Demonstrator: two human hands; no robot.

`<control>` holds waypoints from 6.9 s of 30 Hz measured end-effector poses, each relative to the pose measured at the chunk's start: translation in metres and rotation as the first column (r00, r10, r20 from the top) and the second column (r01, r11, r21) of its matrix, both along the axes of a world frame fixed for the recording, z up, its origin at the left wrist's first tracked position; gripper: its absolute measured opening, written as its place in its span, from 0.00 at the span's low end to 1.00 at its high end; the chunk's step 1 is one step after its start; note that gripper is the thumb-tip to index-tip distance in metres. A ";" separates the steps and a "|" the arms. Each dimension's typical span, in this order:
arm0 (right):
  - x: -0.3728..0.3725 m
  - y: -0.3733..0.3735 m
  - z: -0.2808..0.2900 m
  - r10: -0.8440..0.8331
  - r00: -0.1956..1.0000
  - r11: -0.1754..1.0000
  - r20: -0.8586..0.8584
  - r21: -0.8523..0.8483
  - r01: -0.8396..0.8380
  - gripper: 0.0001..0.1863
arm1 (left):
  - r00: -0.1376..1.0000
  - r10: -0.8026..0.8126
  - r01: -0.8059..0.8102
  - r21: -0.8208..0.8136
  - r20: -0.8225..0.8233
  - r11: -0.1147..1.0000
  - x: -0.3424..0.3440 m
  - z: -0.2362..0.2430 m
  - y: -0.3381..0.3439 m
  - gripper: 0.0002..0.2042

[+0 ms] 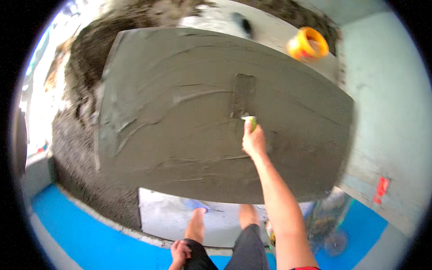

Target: The person spreads adhesive onto the back of a large tile using a trowel after scooping it out of a bucket.

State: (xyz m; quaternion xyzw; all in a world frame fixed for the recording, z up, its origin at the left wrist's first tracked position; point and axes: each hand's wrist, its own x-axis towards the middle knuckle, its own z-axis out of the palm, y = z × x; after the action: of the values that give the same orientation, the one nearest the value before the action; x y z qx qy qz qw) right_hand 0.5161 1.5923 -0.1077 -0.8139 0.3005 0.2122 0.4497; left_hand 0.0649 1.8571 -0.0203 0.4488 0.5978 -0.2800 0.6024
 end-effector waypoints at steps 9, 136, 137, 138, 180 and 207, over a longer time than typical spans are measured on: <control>0.005 0.323 -0.002 0.564 0.819 0.821 0.105 -0.177 -0.543 0.31 | 0.975 0.197 -0.186 -0.102 0.107 0.977 -0.049 0.004 0.039 0.12; -0.272 0.248 -0.026 -0.065 0.991 0.980 -0.117 0.178 0.085 0.32 | 0.927 -0.372 0.366 0.095 0.048 0.926 -0.038 0.008 0.038 0.15; -0.264 0.287 -0.018 0.011 0.998 0.981 -0.054 0.193 -0.001 0.32 | 0.937 -0.342 0.336 0.083 0.070 0.938 -0.039 0.008 0.046 0.15; -0.253 0.326 -0.005 0.086 0.996 0.974 0.009 0.207 -0.086 0.33 | 0.949 -0.309 0.304 0.078 0.065 0.949 -0.041 0.012 0.057 0.15; -0.142 0.294 -0.019 0.363 0.932 0.911 -0.009 0.212 -0.353 0.26 | 0.996 -0.045 0.048 -0.043 0.071 0.998 -0.026 0.004 0.074 0.13; 0.187 0.349 -0.014 0.647 0.750 0.675 0.139 -0.562 -0.478 0.26 | 0.978 0.100 -0.110 0.043 0.182 0.993 -0.046 -0.001 0.080 0.11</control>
State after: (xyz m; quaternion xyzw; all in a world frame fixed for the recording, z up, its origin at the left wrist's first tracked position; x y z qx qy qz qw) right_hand 0.7035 1.9409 -0.1215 -0.9761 -0.0045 0.1202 0.1809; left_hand 0.0189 1.9372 -0.0218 0.4558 0.5712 -0.1901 0.6556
